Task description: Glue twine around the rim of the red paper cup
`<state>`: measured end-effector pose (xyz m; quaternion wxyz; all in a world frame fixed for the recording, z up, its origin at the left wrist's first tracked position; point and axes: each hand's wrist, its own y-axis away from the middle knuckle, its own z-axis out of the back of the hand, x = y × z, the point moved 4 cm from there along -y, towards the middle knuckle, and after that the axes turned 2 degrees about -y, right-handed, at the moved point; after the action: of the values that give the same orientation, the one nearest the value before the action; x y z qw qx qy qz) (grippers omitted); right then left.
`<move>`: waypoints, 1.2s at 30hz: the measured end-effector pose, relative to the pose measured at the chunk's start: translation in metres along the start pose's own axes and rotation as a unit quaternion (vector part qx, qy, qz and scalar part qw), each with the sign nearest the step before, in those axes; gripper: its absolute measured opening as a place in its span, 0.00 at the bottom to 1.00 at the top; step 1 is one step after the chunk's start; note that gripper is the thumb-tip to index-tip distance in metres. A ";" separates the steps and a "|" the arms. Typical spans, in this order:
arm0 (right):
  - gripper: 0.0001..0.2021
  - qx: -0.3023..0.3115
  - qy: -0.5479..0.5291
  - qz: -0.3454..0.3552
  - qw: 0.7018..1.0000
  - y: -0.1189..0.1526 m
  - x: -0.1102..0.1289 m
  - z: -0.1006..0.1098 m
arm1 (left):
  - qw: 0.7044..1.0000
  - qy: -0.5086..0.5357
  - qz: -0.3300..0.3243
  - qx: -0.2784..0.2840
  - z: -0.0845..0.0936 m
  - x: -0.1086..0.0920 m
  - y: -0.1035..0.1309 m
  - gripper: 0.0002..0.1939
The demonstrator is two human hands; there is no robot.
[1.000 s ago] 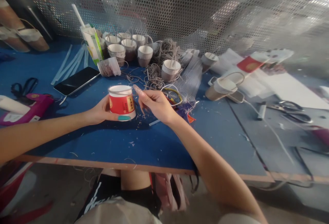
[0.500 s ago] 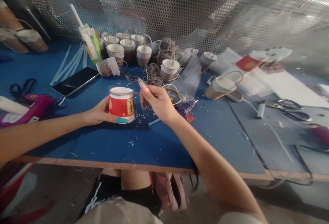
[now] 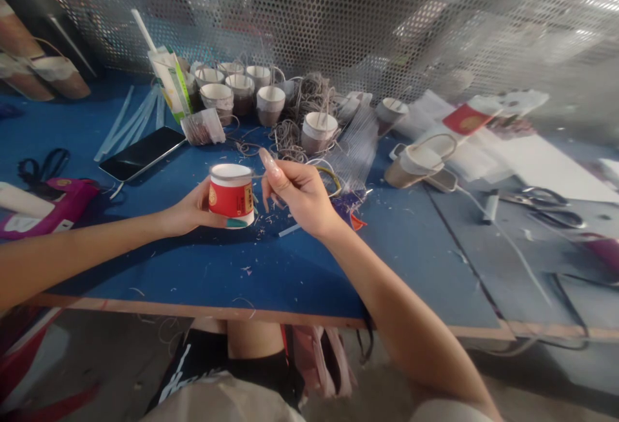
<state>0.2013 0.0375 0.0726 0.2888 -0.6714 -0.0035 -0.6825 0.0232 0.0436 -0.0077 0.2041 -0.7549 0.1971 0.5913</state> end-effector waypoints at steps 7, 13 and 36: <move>0.26 -0.004 0.053 0.020 0.998 -0.002 0.002 0.001 | 1.000 0.020 -0.001 0.012 -0.001 -0.001 0.002 0.41; 0.27 0.000 0.093 0.002 0.996 -0.003 -0.001 0.002 | 0.999 0.035 -0.006 0.016 -0.001 -0.001 0.005 0.38; 0.28 0.005 0.140 0.007 0.990 -0.002 -0.010 -0.006 | 0.996 0.054 0.014 0.075 -0.007 -0.012 0.008 0.28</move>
<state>0.1938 0.0407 0.0636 0.2948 -0.5679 0.0381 -0.7676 0.0217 0.0344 0.0052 0.2411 -0.7657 0.2622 0.5356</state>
